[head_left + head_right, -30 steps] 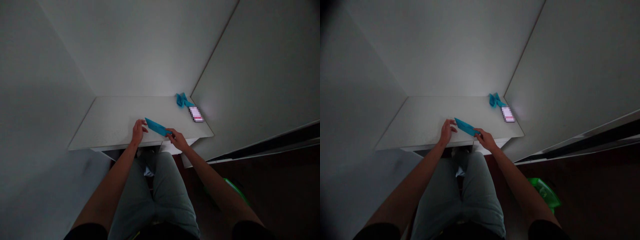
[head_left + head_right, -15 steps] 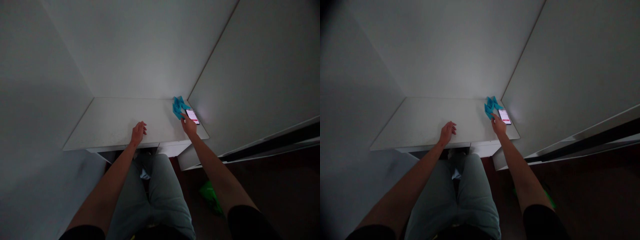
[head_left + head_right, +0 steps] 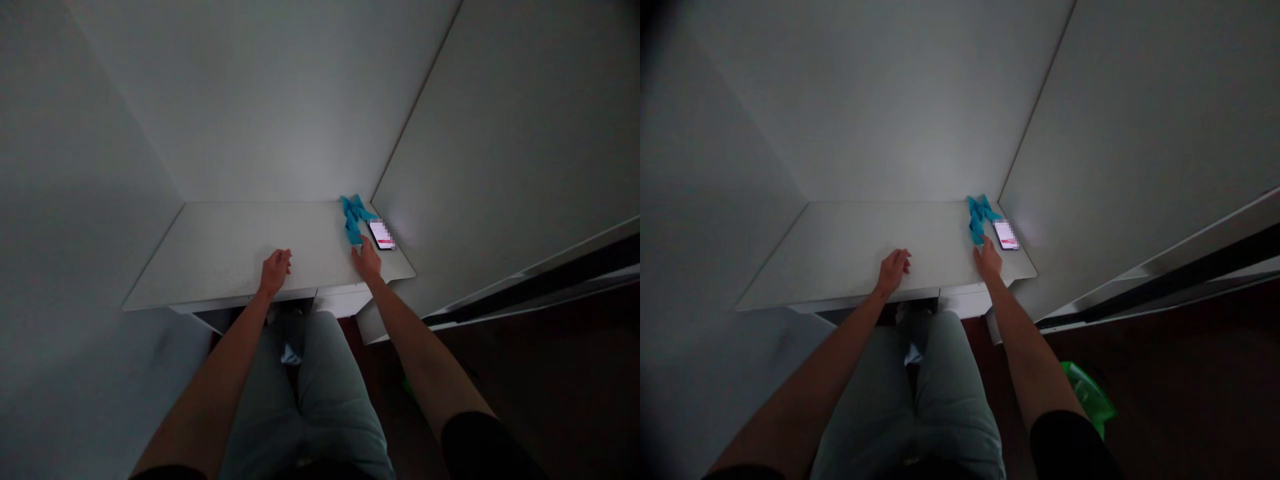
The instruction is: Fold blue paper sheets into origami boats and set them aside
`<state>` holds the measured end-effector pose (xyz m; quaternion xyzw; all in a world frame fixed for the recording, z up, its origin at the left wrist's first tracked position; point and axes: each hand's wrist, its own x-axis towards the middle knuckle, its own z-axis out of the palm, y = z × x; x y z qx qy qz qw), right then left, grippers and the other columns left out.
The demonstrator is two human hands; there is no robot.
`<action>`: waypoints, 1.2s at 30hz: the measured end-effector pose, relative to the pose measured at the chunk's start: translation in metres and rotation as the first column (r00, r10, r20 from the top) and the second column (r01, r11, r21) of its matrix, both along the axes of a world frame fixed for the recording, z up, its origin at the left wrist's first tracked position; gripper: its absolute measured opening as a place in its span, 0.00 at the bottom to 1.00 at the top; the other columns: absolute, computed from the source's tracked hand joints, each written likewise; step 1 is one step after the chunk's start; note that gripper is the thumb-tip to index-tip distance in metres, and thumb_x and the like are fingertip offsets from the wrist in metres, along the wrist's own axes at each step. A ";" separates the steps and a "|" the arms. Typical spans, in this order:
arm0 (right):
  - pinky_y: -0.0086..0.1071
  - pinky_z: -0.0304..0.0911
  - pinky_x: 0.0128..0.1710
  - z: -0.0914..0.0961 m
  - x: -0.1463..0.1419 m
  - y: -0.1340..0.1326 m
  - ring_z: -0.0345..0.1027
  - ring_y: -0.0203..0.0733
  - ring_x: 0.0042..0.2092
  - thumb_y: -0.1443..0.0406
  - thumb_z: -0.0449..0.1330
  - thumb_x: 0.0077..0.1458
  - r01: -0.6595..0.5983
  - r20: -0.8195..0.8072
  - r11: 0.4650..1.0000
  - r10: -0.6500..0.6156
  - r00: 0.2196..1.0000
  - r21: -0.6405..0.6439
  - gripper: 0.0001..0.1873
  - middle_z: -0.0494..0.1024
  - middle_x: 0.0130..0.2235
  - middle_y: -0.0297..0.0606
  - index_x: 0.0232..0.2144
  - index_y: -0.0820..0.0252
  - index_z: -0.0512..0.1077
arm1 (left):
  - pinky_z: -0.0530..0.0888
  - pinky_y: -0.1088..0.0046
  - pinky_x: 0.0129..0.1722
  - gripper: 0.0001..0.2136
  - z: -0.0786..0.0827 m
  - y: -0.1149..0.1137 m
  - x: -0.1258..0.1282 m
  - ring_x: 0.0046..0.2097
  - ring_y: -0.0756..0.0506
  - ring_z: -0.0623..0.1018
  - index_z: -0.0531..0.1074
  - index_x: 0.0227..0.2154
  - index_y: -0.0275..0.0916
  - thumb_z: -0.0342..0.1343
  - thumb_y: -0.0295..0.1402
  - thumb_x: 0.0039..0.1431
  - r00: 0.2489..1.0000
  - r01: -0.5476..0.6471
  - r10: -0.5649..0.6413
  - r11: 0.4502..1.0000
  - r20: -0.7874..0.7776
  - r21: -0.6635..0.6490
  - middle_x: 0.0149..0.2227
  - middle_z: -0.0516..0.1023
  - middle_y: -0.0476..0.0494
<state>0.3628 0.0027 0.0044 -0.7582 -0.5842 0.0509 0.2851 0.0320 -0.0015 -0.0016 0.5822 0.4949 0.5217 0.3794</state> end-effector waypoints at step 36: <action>0.39 0.72 0.38 0.004 -0.010 -0.011 0.70 0.42 0.34 0.58 0.58 0.67 -0.174 -0.158 0.949 0.220 0.963 0.262 0.25 0.76 0.53 0.46 0.63 0.58 0.70 | 0.74 0.70 0.28 0.22 0.008 -0.004 0.003 0.25 0.47 0.76 0.76 0.31 0.43 0.60 0.59 0.61 0.999 0.028 -0.029 0.999 -0.034 -0.022 0.25 0.76 0.49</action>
